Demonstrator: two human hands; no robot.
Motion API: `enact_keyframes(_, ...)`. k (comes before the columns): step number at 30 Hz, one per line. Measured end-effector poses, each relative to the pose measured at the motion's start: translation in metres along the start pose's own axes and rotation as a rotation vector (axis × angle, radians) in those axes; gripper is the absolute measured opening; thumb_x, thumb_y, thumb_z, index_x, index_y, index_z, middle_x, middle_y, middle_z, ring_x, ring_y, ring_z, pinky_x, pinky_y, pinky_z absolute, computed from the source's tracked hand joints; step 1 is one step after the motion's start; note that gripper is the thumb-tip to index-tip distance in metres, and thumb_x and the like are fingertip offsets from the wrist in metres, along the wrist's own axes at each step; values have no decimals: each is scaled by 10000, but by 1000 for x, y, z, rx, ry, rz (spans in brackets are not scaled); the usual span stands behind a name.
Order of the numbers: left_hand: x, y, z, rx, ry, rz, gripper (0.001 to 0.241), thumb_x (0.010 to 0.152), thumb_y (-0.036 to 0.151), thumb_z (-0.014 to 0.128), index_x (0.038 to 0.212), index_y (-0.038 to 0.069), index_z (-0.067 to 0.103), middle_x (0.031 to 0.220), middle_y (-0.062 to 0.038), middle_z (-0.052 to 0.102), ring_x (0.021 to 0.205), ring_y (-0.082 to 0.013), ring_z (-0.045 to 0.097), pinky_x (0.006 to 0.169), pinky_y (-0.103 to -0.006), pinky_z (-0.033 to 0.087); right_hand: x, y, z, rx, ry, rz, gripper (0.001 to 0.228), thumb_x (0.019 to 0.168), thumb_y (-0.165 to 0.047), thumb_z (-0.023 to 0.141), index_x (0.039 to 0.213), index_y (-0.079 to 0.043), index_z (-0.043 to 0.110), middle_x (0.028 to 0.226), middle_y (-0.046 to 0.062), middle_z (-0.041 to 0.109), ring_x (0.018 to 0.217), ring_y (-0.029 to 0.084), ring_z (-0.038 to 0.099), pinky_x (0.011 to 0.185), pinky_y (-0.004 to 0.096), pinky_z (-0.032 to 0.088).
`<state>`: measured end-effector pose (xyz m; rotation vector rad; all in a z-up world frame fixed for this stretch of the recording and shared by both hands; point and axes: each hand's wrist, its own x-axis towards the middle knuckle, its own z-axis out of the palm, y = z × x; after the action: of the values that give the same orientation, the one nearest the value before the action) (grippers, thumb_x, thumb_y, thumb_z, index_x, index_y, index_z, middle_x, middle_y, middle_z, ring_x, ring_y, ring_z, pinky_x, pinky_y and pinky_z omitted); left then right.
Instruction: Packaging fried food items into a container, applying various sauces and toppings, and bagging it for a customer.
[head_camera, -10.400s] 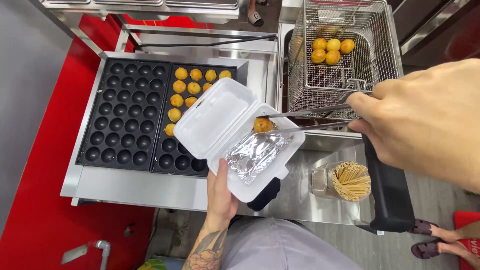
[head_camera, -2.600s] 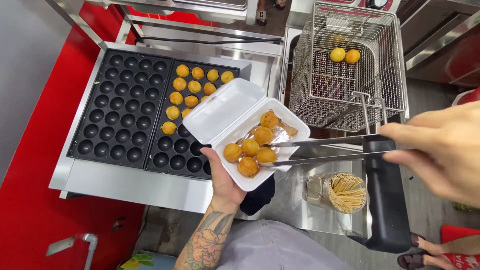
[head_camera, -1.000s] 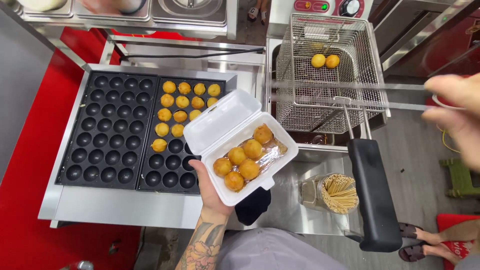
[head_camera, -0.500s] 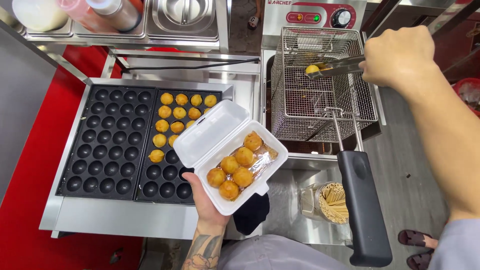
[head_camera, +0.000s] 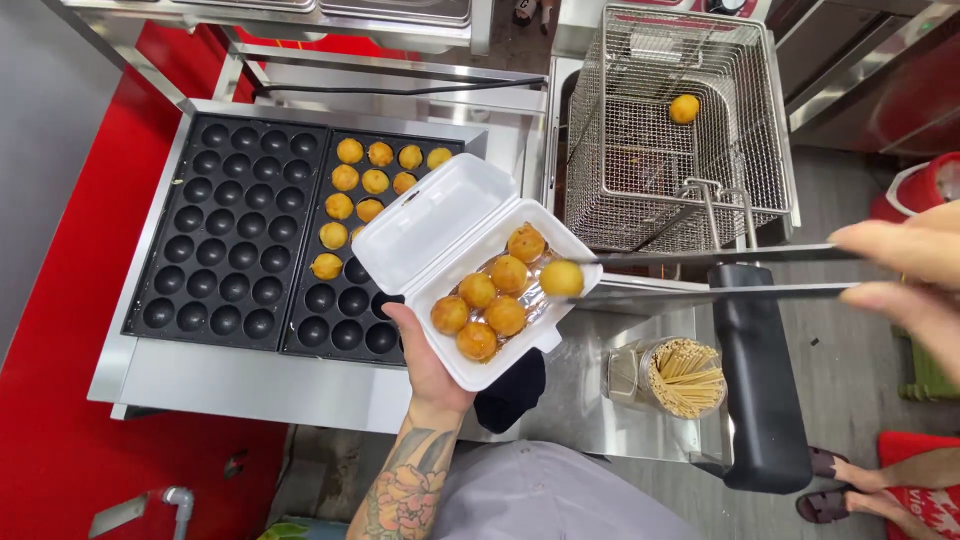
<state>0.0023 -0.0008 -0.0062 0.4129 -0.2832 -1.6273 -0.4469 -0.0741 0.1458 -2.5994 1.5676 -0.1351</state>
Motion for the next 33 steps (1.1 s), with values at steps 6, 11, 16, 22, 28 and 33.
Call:
enact_keyframes(6,-6,6,12,-45,-88,-48,1066,868,851,308,1654,147,163,1655,-197,302,1481,-407,388,1146,-605,430,44,-158,-50,-321,-254,-30,470,770,-300,832,1212,-158,754,685,30,717,549,178,713,541,343,548)
enact_keyframes(11,-8,8,2,-46,-74,-30,1072,866,853,305,1655,144,156,1659,-201,301,1479,-413,390,1141,-602,436,32,-132,-37,-332,-238,12,490,751,-293,832,1212,-147,753,684,31,723,562,173,709,561,341,556)
enact_keyframes(16,-6,8,-4,-49,-70,-42,1052,884,838,300,1653,132,169,1655,-193,308,1479,-402,394,1151,-578,441,50,-141,-37,-168,-137,44,457,780,-205,818,1215,-86,744,735,90,720,602,207,684,593,351,531)
enact_keyframes(22,-2,10,-1,-29,-85,-42,1067,879,837,298,1650,108,182,1649,-206,321,1470,-405,414,1141,-576,453,10,-19,-2,-90,138,140,338,976,-83,715,1304,-5,696,887,117,657,764,197,636,716,335,544)
enact_keyframes(28,2,16,16,33,-54,-19,1094,849,851,350,1637,112,182,1633,-210,329,1440,-411,438,1106,-586,477,97,71,3,-266,144,266,209,1062,-201,691,1030,5,674,789,132,653,734,224,678,722,346,556)
enact_keyframes(33,8,15,21,84,-42,27,1107,846,851,377,1641,106,183,1632,-220,332,1440,-414,440,1105,-588,479,165,-27,-7,-963,-90,327,240,869,-374,747,776,-158,794,693,66,727,648,224,729,626,365,551)
